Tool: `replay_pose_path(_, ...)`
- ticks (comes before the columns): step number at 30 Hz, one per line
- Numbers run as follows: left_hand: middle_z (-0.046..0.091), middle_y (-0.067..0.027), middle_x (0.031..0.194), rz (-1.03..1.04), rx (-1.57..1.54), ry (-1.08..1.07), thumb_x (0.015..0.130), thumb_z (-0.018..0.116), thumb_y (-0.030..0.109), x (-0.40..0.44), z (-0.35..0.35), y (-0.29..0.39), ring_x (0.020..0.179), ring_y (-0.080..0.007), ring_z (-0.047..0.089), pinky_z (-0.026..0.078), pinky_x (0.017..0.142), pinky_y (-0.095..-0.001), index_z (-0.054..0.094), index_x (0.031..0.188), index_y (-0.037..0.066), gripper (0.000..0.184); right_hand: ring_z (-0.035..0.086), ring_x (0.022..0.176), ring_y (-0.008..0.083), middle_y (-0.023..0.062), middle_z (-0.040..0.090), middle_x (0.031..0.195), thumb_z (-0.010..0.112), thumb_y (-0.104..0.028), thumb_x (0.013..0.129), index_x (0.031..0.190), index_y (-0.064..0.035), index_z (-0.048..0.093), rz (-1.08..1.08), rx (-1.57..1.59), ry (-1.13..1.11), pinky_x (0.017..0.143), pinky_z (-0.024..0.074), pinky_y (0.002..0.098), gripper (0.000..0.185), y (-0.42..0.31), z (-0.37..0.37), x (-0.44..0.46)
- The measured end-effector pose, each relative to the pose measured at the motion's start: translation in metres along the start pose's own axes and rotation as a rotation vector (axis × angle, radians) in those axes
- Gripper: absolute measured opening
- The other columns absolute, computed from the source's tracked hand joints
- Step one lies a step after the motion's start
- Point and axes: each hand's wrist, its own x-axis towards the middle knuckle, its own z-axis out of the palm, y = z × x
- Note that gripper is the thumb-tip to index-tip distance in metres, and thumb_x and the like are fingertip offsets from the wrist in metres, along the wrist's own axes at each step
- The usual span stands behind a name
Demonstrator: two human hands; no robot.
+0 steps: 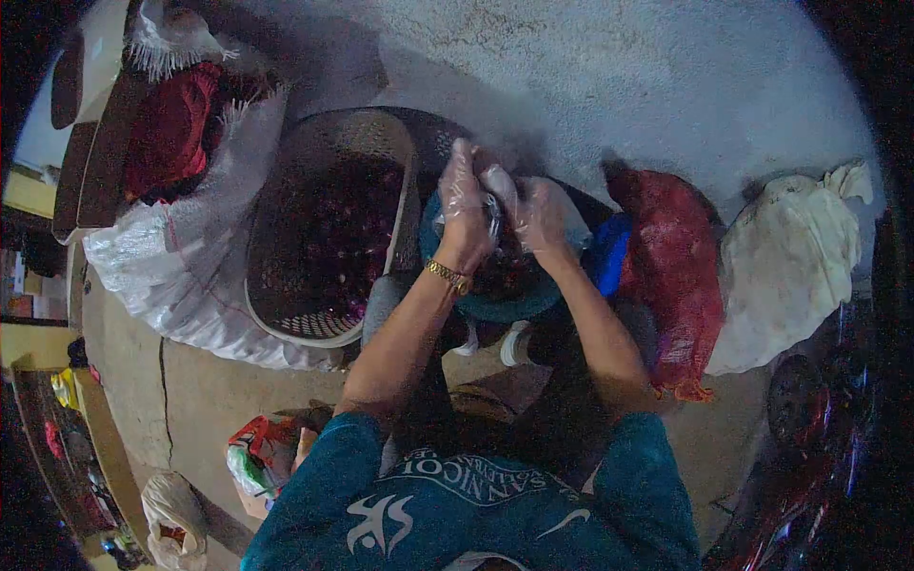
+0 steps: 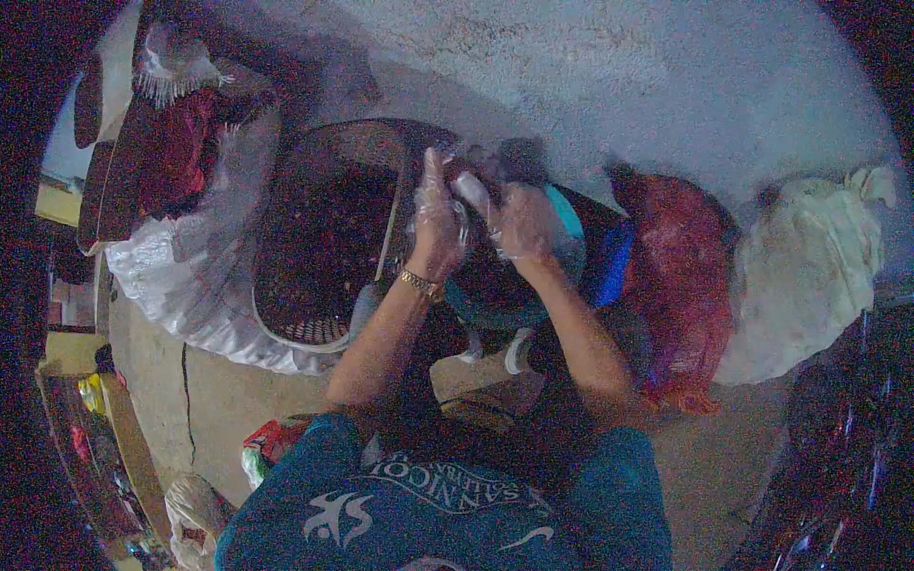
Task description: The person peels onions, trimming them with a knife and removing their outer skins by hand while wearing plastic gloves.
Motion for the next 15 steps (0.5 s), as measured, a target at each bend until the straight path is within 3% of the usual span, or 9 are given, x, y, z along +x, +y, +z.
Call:
replay_pose_path(1,0.058,-0.0048,0.091,0.000,0.000,0.001,0.095,0.047,0.042,-0.002,0.004,0.002,0.082,-0.0153,0.053,0.046,0.075,-0.0301,0.057,0.096,0.004,0.040,0.062,0.081,0.0377,0.0232,0.064,0.090,0.050,-0.048,0.090,0.098,-0.0001,0.063,0.037,0.046,-0.036,0.069,0.0464,0.0432,0.051,0.016,0.019,0.001)
replay_pose_path(5,0.057,-0.0037,0.090,0.447,0.399,0.096,0.094,0.054,0.030,-0.010,0.020,0.009,0.082,-0.0133,0.052,0.045,0.075,-0.0281,0.056,0.096,0.003,0.027,0.059,0.094,0.0381,0.0258,0.062,0.098,0.044,-0.049,0.093,0.101,0.0035,0.063,0.228,0.311,-0.080,0.078,0.0440,0.0471,0.057,0.000,0.032,-0.006)
replay_pose_path(7,0.057,-0.0034,0.090,0.573,0.533,0.101,0.093,0.056,0.027,-0.007,0.016,0.005,0.082,-0.0126,0.052,0.045,0.074,-0.0278,0.056,0.096,0.003,0.024,0.058,0.101,0.0306,0.0227,0.062,0.104,0.040,-0.042,0.096,0.098,0.0019,0.063,0.429,1.171,0.009,0.082,0.0416,0.0458,0.050,-0.038,0.011,-0.005)
replay_pose_path(10,0.058,-0.0022,0.090,0.709,0.623,0.106,0.092,0.059,0.027,0.009,0.006,-0.004,0.080,-0.0118,0.052,0.045,0.073,-0.0269,0.056,0.095,0.005,0.023,0.062,0.090,0.0273,0.0170,0.066,0.096,0.038,-0.047,0.096,0.094,0.0003,0.064,0.371,1.022,0.239,0.076,0.0439,0.0455,0.054,-0.052,0.008,-0.007)
replay_pose_path(11,0.058,-0.0019,0.088,0.567,0.353,0.151,0.092,0.059,0.028,0.010,0.007,-0.001,0.079,-0.0119,0.052,0.045,0.072,-0.0275,0.056,0.093,0.005,0.023,0.062,0.090,0.0273,0.0170,0.066,0.096,0.038,-0.047,0.096,0.094,0.0003,0.064,0.372,1.022,0.239,0.076,0.0439,0.0455,0.054,-0.043,0.001,-0.009)
replay_pose_path(12,0.058,-0.0016,0.086,0.420,0.086,0.192,0.092,0.059,0.030,0.010,0.008,0.005,0.077,-0.0120,0.052,0.044,0.071,-0.0280,0.056,0.092,0.006,0.024,0.063,0.084,0.0308,0.0169,0.067,0.092,0.037,-0.051,0.094,0.094,-0.0007,0.065,0.391,0.860,-0.008,0.073,0.0446,0.0461,0.057,-0.026,-0.013,-0.013)
replay_pose_path(13,0.058,-0.0019,0.082,0.339,0.118,0.137,0.093,0.054,0.037,0.007,0.003,0.018,0.075,-0.0130,0.053,0.044,0.070,-0.0297,0.056,0.089,0.007,0.031,0.064,0.077,0.0343,0.0168,0.068,0.088,0.036,-0.055,0.093,0.093,-0.0017,0.066,0.400,0.692,-0.249,0.070,0.0454,0.0468,0.061,-0.014,-0.023,-0.014)
replay_pose_path(14,0.058,-0.0019,0.082,0.341,0.120,0.134,0.093,0.054,0.037,0.011,0.000,0.021,0.075,-0.0130,0.053,0.044,0.070,-0.0297,0.056,0.089,0.007,0.031,0.064,0.077,0.0343,0.0168,0.068,0.088,0.036,-0.055,0.093,0.093,-0.0017,0.066,0.398,0.693,-0.247,0.070,0.0454,0.0468,0.061,-0.016,-0.037,-0.012)
replay_pose_path(15,0.061,-0.0040,0.088,0.282,0.132,0.133,0.094,0.050,0.042,0.016,-0.002,0.022,0.079,-0.0159,0.056,0.047,0.074,-0.0319,0.059,0.094,0.007,0.036,0.063,0.069,0.0357,0.0150,0.067,0.080,0.040,-0.054,0.092,0.090,-0.0023,0.066,0.271,0.399,-0.175,0.065,0.0457,0.0464,0.058,-0.024,-0.056,-0.009)
